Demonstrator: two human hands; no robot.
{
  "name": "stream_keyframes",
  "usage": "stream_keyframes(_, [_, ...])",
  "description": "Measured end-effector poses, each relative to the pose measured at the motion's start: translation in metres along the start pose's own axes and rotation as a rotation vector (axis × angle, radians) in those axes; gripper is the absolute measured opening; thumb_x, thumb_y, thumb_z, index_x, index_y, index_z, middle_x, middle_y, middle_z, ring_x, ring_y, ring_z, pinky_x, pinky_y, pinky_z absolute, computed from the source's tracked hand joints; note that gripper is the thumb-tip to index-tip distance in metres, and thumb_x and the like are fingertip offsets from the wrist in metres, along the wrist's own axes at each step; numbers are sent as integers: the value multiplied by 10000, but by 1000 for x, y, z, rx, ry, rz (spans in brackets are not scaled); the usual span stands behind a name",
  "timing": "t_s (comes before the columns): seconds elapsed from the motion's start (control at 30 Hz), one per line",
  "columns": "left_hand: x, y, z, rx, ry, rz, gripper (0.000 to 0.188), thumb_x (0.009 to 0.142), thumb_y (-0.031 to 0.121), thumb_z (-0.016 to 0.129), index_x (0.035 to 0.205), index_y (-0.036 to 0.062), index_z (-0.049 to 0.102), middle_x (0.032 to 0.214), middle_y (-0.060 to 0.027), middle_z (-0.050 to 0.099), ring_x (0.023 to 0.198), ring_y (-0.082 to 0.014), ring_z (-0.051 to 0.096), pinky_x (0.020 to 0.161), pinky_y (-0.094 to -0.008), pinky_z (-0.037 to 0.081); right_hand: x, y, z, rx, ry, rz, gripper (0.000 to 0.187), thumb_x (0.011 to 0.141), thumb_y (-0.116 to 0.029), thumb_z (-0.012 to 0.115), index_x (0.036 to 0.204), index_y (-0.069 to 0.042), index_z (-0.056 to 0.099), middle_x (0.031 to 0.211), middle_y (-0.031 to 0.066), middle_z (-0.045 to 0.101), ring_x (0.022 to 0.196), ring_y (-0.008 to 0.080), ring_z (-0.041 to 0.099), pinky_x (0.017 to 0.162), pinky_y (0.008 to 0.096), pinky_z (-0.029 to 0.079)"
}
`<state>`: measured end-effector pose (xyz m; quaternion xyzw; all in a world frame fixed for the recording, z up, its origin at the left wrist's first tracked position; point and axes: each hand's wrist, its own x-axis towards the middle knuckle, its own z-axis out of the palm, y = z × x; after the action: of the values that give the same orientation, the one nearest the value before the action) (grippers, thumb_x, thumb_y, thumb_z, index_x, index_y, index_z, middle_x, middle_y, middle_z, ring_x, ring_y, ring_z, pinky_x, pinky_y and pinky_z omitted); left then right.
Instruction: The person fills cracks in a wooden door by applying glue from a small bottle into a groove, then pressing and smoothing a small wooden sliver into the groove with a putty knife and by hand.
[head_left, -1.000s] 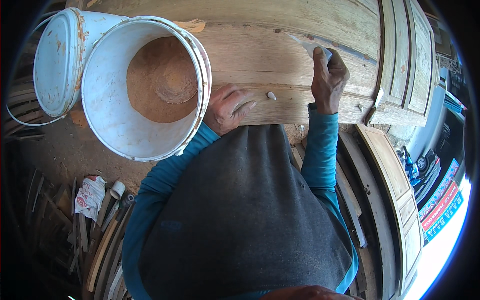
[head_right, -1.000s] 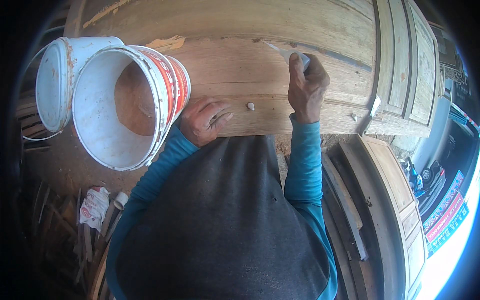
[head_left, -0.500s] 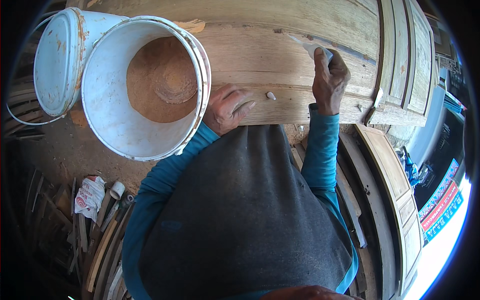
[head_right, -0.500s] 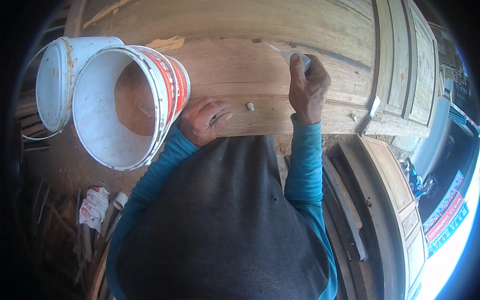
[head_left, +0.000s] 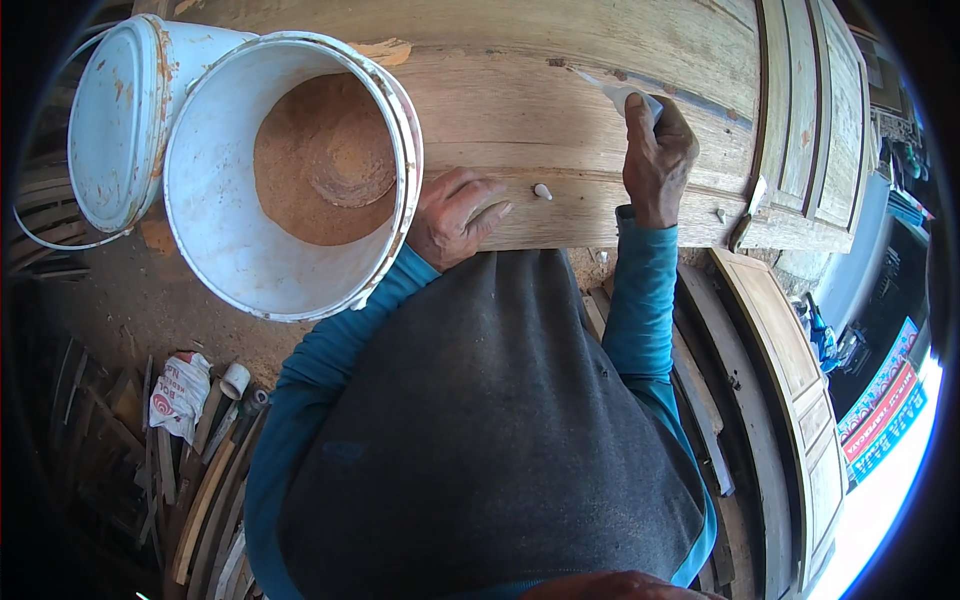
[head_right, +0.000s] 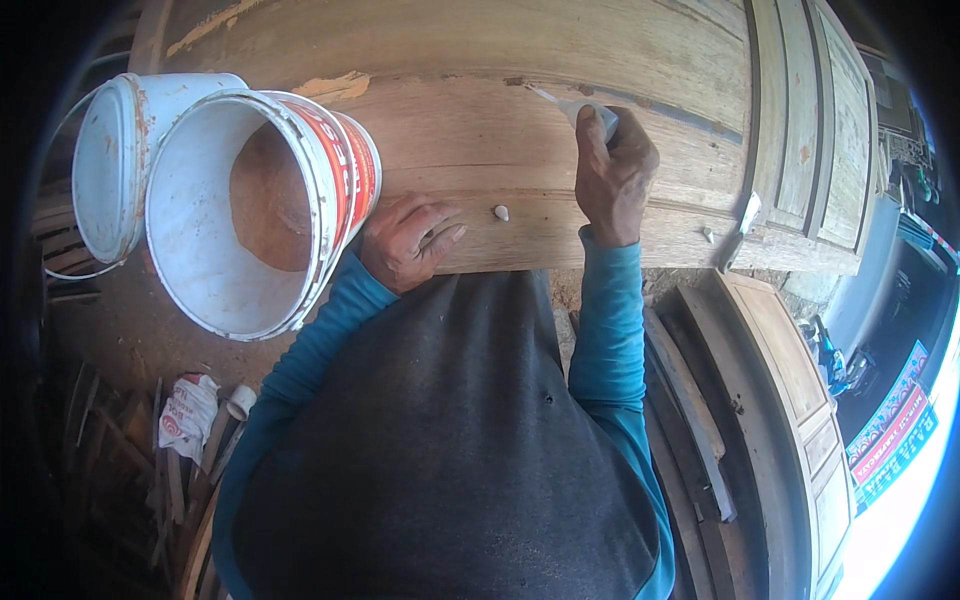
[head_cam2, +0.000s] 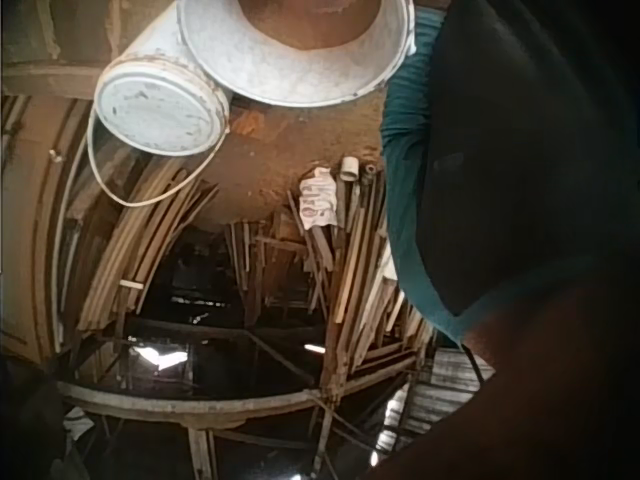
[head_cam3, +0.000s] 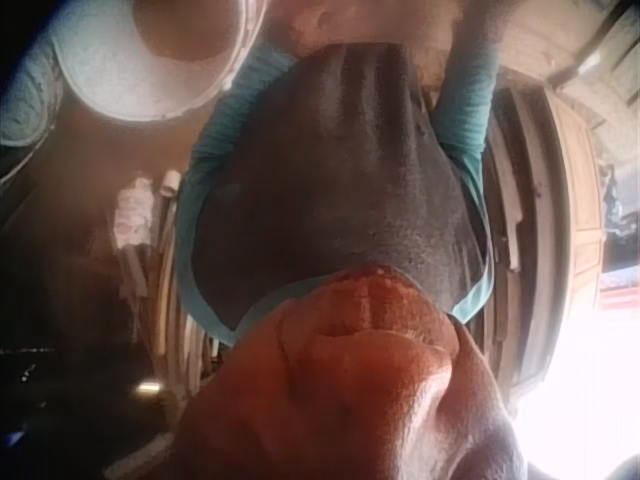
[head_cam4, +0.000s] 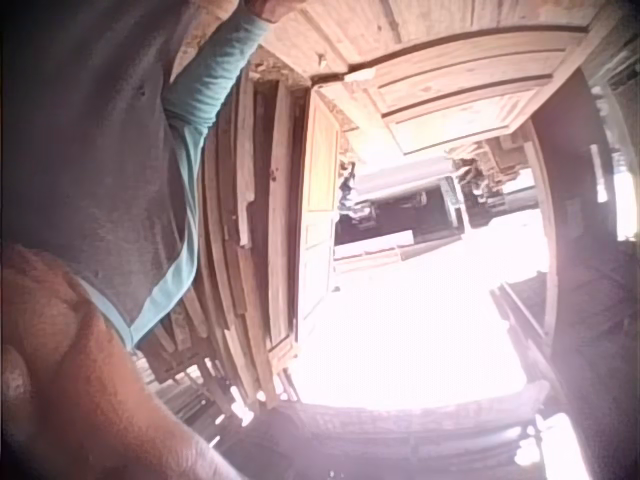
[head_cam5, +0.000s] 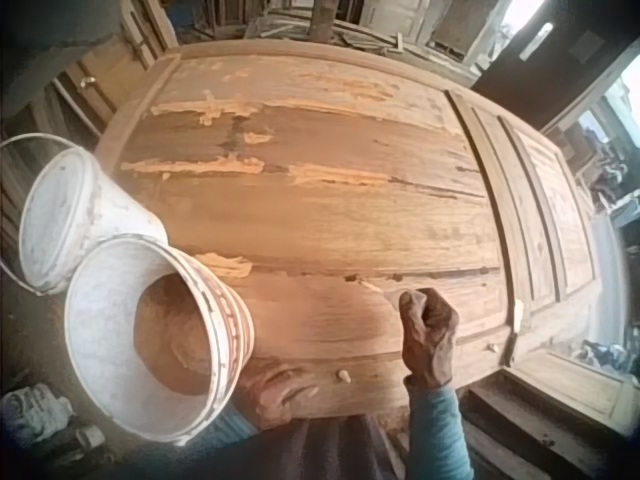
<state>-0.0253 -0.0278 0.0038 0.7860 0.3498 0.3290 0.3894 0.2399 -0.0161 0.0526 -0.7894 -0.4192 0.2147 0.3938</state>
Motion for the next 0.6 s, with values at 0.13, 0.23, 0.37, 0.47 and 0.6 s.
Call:
stream_keyframes(0.13, [0,0,0,1,-5,-2,233,855,124,829,1047,20,746,943,-156,721,815,-326,721,704,-393,585,1,6,1,39,15,-40,361,1012,-313,703,1055,41,757,771,30,670,699,93,521,642,300,423])
stream_keyframes(0.23, [0,0,0,0,-5,-2,233,855,125,829,1047,20,747,944,-155,723,809,-325,720,702,-394,585,1,6,1,55,18,-19,361,1014,-312,700,1059,41,757,753,20,645,678,85,488,620,301,396])
stream_keyframes(0.37, [0,0,-1,3,-7,4,238,857,132,830,1049,18,748,946,-156,723,796,-325,718,697,-398,584,2,11,2,56,22,-15,390,1014,-344,697,1068,38,759,740,15,627,668,82,466,607,299,374])
stream_keyframes(0.47, [-1,0,1,-10,5,-5,239,859,137,829,1050,18,748,943,-157,721,789,-325,716,692,-400,582,2,9,2,65,18,-4,409,1012,-365,694,1073,35,760,737,13,622,668,81,464,604,299,370])
stream_keyframes(0.6, [1,1,-1,4,-5,7,236,862,137,827,1050,19,749,933,-154,715,785,-324,715,684,-398,579,3,8,2,99,33,-7,401,1012,-360,691,1068,31,760,723,1,602,662,77,459,598,298,365])
